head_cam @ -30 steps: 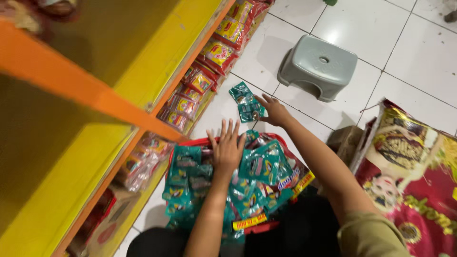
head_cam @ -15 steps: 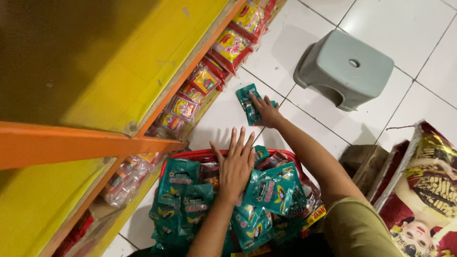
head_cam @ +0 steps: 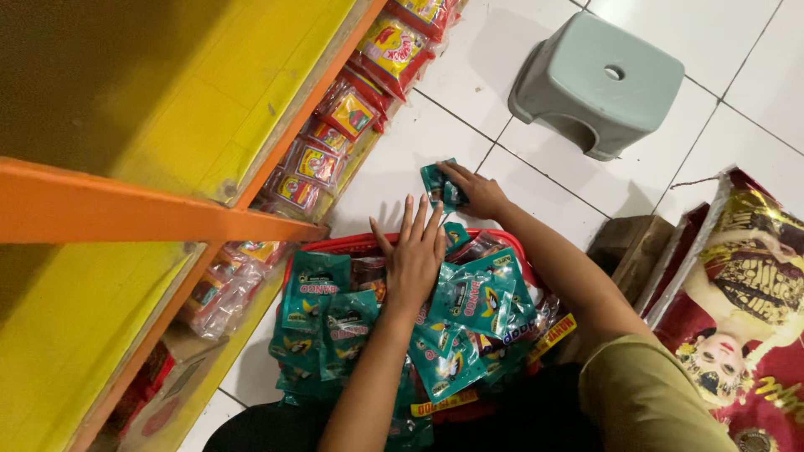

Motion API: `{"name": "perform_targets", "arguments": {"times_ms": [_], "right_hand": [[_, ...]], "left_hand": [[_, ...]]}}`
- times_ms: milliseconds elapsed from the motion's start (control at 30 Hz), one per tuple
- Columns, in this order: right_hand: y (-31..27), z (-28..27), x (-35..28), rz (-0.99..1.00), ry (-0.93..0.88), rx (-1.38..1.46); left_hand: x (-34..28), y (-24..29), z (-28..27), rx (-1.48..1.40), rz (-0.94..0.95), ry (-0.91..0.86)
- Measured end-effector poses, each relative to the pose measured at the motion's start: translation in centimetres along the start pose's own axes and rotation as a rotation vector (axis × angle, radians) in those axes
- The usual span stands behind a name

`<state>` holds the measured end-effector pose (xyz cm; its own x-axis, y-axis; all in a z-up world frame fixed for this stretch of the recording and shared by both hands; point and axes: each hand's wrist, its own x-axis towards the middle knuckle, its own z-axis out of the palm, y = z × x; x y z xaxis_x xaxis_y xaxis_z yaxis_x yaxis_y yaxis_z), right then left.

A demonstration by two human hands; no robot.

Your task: The person takes sachets from a red basket and places them individually or in small groups onto a low shelf. The person organizes the sachets neatly in rows next to larger product pouches.

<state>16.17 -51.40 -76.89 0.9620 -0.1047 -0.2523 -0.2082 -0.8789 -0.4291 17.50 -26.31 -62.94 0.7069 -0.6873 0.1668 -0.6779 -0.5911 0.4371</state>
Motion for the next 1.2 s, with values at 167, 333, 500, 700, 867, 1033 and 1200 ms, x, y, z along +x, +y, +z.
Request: {"name": "perform_targets", "arguments": {"times_ms": [167, 333, 500, 700, 867, 1033, 1200], "right_hand": [[0.0, 0.5, 0.0, 0.109, -0.131, 0.069], [4.0, 3.1, -0.5, 0.061, -0.005, 0.046], [4.0, 0.0, -2.4, 0.352, 0.017, 0.052], [-4.1, -13.5, -10.4, 0.299, 0.526, -0.032], [-12.8, -19.9, -19.6, 0.293, 0.441, 0.819], [-17.1, -17.8, -24.2, 0.085, 0.279, 0.95], [-15.4, -14.1, -30.5, 0.134, 0.481, 0.613]], "left_hand": [[-0.1, 0.0, 0.1, 0.044, 0.015, 0.018], [-0.1, -0.1, 0.4, 0.044, 0.029, 0.046], [-0.3, -0.2, 0.9, 0.034, 0.035, 0.089], [-0.3, -0.8, 0.3, -0.112, 0.006, -0.055], [0.1, -0.9, -4.1, -0.62, -0.102, 0.063], [-1.6, 3.9, -14.5, -0.793, -0.046, 0.295], [-8.4, 11.0, -23.8, -0.359, 0.099, 0.019]]}}
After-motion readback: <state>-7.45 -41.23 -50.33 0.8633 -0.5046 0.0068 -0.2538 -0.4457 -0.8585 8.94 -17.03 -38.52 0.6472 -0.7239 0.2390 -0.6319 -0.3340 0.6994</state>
